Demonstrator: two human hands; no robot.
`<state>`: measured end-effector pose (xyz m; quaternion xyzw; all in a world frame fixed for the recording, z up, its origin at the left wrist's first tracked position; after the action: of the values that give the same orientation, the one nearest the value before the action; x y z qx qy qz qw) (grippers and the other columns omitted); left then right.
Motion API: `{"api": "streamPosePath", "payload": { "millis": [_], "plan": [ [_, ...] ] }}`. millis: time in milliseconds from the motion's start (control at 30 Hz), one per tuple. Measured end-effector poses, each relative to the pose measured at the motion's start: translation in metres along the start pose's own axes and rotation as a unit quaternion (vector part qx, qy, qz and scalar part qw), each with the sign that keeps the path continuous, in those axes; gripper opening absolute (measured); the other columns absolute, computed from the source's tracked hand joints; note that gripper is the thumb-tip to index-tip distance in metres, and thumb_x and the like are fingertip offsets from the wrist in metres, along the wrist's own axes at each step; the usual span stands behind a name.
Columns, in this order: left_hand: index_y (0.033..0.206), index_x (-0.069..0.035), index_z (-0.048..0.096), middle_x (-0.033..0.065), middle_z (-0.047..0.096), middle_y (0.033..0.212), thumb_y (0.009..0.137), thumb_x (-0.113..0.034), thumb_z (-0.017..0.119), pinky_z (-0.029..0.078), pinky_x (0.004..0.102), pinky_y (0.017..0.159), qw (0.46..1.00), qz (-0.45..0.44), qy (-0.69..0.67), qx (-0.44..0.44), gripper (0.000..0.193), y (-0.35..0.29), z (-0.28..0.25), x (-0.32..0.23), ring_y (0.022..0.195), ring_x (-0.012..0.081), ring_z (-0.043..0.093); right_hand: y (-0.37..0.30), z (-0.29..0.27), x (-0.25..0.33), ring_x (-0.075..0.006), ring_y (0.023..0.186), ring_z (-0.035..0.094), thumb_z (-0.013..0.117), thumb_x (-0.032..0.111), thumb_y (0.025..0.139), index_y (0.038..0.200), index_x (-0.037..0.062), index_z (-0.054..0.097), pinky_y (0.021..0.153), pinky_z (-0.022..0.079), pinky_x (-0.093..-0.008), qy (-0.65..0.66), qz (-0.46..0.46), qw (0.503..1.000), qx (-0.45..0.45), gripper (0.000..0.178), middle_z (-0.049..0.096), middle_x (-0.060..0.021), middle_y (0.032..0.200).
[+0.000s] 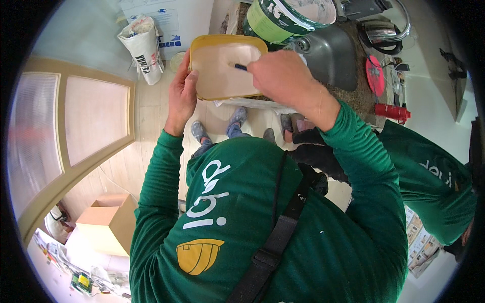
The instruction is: The person pours paint from a large bucket into a yellow paint tray and mixes it with a brush. They then rinse the brush in a sink.
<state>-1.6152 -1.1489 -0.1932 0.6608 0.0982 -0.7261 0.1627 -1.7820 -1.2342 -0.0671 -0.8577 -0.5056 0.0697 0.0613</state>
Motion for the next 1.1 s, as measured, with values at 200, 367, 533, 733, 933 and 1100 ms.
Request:
{"api": "streamPosePath", "payload": {
  "millis": [200, 367, 533, 733, 933, 1100],
  "plan": [
    [0.162, -0.001, 0.035, 0.0135, 0.058, 0.147, 0.106, -0.017, 0.048, 0.041, 0.0306, 0.112, 1.000, -0.001, 0.002, -0.004, 0.060, 0.001, -0.002, 0.004, 0.129, 0.0168, 0.057, -0.008, -0.028, 0.001, -0.0373, 0.078, 0.072, 0.062, 0.018, 0.084, 0.088, 0.0075, 0.075, 0.069, 0.056, -0.0515, 0.024, 0.014, 1.000, 0.000, 0.017, 0.071, -0.0156, 0.079],
    [0.163, -0.002, 0.034, 0.0131, 0.058, 0.148, 0.106, -0.020, 0.049, 0.041, 0.0302, 0.112, 1.000, 0.010, -0.005, -0.004, 0.061, 0.006, 0.002, 0.004, 0.129, 0.0167, 0.056, 0.006, -0.009, -0.009, -0.0379, 0.080, 0.071, 0.062, 0.019, 0.085, 0.091, 0.0089, 0.075, 0.070, 0.055, -0.0526, 0.014, 0.014, 1.000, -0.021, 0.018, 0.070, -0.0150, 0.079],
    [0.162, -0.002, 0.035, 0.0121, 0.060, 0.143, 0.106, -0.019, 0.049, 0.043, 0.0293, 0.109, 1.000, -0.010, -0.028, -0.002, 0.061, 0.005, 0.000, 0.009, 0.124, 0.0154, 0.058, -0.016, -0.011, 0.012, -0.0373, 0.080, 0.074, 0.064, 0.017, 0.081, 0.085, 0.0060, 0.077, 0.073, 0.059, -0.0500, 0.058, 0.018, 0.996, 0.065, 0.018, 0.073, -0.0174, 0.081],
    [0.162, -0.003, 0.036, 0.0081, 0.066, 0.124, 0.104, -0.020, 0.050, 0.045, 0.0261, 0.100, 1.000, -0.019, 0.006, 0.000, 0.062, 0.005, 0.000, 0.004, 0.108, 0.0121, 0.059, -0.014, -0.017, -0.035, -0.0385, 0.083, 0.074, 0.063, 0.019, 0.082, 0.090, 0.0093, 0.079, 0.077, 0.059, -0.0510, 0.035, 0.071, 0.997, -0.009, 0.020, 0.074, -0.0165, 0.084],
    [0.162, -0.003, 0.038, 0.0056, 0.067, 0.115, 0.104, -0.020, 0.050, 0.046, 0.0245, 0.094, 1.000, 0.009, -0.001, -0.005, 0.062, 0.009, 0.002, 0.004, 0.099, 0.0098, 0.058, -0.024, -0.004, 0.003, -0.0384, 0.084, 0.075, 0.063, 0.018, 0.081, 0.089, 0.0096, 0.079, 0.077, 0.059, -0.0512, 0.073, 0.049, 0.994, 0.063, 0.020, 0.075, -0.0178, 0.085],
    [0.162, -0.004, 0.037, 0.0087, 0.067, 0.125, 0.104, -0.019, 0.050, 0.046, 0.0262, 0.100, 1.000, -0.014, 0.010, 0.004, 0.062, 0.008, 0.001, 0.006, 0.108, 0.0115, 0.060, -0.019, -0.021, -0.037, -0.0383, 0.082, 0.075, 0.063, 0.019, 0.081, 0.086, 0.0082, 0.078, 0.075, 0.059, -0.0514, 0.033, 0.115, 0.992, 0.033, 0.019, 0.074, -0.0187, 0.082]
  ]
}}
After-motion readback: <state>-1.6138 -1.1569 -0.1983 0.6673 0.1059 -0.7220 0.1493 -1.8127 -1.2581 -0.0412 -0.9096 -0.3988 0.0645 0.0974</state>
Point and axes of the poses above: each hand's wrist, its own y-axis towards the middle knuckle, its own z-axis out of the palm, x = y × z, the point moved 7 cm from there along y, towards the middle knuckle
